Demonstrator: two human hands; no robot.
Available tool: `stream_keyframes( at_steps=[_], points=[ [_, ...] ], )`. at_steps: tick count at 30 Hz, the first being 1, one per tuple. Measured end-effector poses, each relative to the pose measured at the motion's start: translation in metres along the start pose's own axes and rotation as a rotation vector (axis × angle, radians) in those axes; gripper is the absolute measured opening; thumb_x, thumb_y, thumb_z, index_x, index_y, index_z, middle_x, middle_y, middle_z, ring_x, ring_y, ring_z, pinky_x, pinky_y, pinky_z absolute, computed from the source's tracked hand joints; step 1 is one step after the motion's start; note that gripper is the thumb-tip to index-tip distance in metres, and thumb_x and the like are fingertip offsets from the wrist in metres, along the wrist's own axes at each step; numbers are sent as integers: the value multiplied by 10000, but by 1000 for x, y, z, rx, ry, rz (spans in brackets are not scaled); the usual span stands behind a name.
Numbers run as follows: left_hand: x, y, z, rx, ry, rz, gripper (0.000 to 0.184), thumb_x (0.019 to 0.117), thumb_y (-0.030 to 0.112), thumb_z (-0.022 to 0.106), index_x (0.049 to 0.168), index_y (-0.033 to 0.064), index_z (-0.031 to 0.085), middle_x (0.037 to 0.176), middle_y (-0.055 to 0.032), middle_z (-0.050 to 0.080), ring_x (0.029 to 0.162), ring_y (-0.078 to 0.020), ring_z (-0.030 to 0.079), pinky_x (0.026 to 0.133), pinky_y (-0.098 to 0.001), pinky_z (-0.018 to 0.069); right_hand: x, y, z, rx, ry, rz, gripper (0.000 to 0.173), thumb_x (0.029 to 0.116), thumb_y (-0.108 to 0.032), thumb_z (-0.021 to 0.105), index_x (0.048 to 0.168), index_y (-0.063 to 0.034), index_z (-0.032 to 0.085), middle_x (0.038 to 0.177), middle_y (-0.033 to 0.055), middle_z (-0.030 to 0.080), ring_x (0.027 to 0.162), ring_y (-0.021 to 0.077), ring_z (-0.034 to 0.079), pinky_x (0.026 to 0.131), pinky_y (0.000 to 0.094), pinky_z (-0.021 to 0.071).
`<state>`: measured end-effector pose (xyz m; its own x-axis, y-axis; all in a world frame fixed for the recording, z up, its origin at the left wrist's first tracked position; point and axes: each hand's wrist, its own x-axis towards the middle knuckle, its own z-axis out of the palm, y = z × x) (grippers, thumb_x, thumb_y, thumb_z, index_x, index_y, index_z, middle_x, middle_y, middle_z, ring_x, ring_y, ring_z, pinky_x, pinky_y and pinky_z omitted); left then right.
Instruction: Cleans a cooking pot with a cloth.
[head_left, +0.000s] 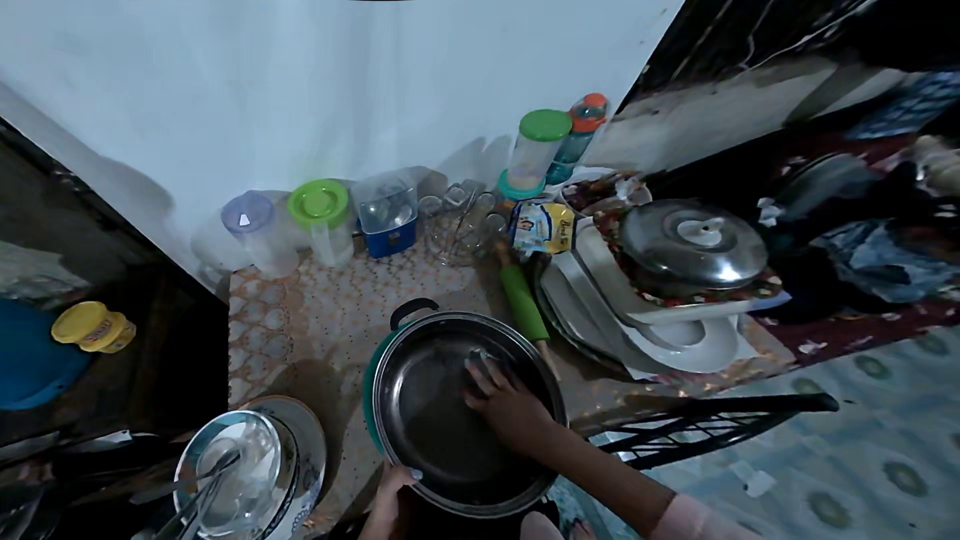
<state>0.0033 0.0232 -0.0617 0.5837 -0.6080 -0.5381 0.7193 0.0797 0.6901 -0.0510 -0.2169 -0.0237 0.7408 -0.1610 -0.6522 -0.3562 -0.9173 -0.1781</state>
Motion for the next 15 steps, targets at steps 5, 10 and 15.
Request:
stream_keyframes(
  at_steps=[5,10,15],
  points=[
    [2,-2,-2,34,-15,16,653,751,84,591,1350,-14,350,994,-3,641,888,-32,660,813,-263,573,-5,-1,1,41,1,71,624,1013,-3,476,1602,-172,359,1713,186,92,1569,457,17,1230,661,98],
    [-3,2,0,29,-16,47,530,781,46,556,1280,-3,382,934,37,642,848,12,655,797,-214,566,-12,-8,1,86,-48,-27,580,1034,-27,461,1578,-223,418,1704,186,150,1569,451,55,1230,649,137],
    [-1,1,1,51,-31,53,560,785,51,560,1306,-32,371,936,31,628,843,21,646,794,-195,556,-11,-6,-2,58,60,71,411,1050,-92,478,1446,-126,582,1493,259,466,1441,465,352,1140,619,320]
  ],
)
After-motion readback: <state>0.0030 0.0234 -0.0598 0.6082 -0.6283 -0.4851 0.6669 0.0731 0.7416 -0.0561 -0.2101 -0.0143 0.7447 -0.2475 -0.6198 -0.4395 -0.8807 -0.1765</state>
